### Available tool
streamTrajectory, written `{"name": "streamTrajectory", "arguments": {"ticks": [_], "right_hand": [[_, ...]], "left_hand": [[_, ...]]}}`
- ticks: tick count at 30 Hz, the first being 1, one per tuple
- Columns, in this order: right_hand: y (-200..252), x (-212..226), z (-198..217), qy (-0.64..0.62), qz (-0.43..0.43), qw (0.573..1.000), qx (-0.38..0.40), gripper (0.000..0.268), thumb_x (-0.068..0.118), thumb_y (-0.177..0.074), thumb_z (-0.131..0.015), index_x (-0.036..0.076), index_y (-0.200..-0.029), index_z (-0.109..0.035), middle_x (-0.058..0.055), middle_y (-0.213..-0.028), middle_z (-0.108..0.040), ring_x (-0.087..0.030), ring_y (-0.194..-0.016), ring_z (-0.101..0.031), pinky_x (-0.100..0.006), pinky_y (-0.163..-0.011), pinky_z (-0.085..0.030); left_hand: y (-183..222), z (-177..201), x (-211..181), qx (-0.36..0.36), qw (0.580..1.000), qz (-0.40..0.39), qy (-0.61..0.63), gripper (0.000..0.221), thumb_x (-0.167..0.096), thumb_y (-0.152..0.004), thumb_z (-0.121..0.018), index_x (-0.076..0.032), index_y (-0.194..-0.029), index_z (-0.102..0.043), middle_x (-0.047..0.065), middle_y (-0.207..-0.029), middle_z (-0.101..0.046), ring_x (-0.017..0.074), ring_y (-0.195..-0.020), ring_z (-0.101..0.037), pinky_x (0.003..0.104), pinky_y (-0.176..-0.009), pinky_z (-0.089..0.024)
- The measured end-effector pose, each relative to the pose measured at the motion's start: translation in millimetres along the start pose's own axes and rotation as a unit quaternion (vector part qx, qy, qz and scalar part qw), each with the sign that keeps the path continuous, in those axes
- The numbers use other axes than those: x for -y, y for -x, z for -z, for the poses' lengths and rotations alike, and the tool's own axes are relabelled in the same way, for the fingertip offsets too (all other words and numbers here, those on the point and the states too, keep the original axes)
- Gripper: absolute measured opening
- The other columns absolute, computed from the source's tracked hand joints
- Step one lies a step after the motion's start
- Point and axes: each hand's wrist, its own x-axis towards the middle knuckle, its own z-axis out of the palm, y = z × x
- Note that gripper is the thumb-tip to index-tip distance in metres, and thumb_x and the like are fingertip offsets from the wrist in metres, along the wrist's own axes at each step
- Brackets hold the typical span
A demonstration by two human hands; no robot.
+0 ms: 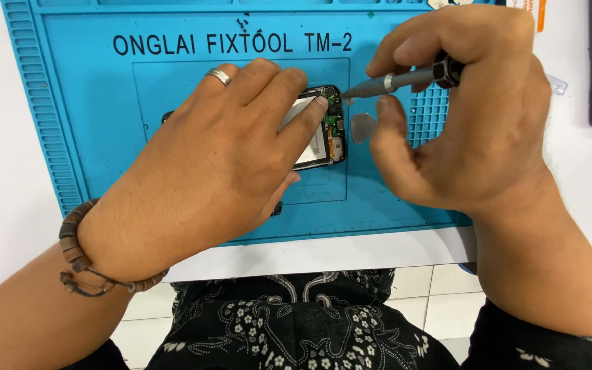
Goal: The person is disassembling a mobile phone to access, inspect, and clean the charging board using a toothbrush and cleaning solution.
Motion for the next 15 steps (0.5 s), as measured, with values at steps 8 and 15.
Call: {"name": "streamTrajectory", "arguments": {"ticks": [8, 15], "right_hand": [[1.6, -0.8, 0.8, 0.027, -0.01, 0.999, -0.022, 0.026, -0.014, -0.117, -0.081, -0.012, -0.119, -0.055, -0.022, -0.113, -0.06, -0.026, -0.086, -0.068, -0.036, -0.079, -0.054], [2.1, -5.0, 3.7, -0.029, -0.064, 0.997, -0.043, 0.027, -0.014, -0.119, -0.078, -0.014, -0.119, -0.051, -0.025, -0.111, -0.065, -0.028, -0.087, -0.071, -0.034, -0.078, -0.052]], "left_hand": [[0.1, 0.0, -0.2, 0.007, 1.0, 0.0, -0.02, 0.065, -0.036, -0.083, -0.08, -0.006, -0.138, -0.061, 0.011, -0.124, -0.057, 0.0284, -0.112, -0.056, 0.043, -0.086, -0.052], [-0.3, 0.4, -0.3, 0.0, 1.0, 0.001, -0.011, 0.064, -0.033, -0.081, -0.082, -0.004, -0.135, -0.062, 0.01, -0.118, -0.056, 0.0278, -0.108, -0.055, 0.043, -0.083, -0.053]]}}
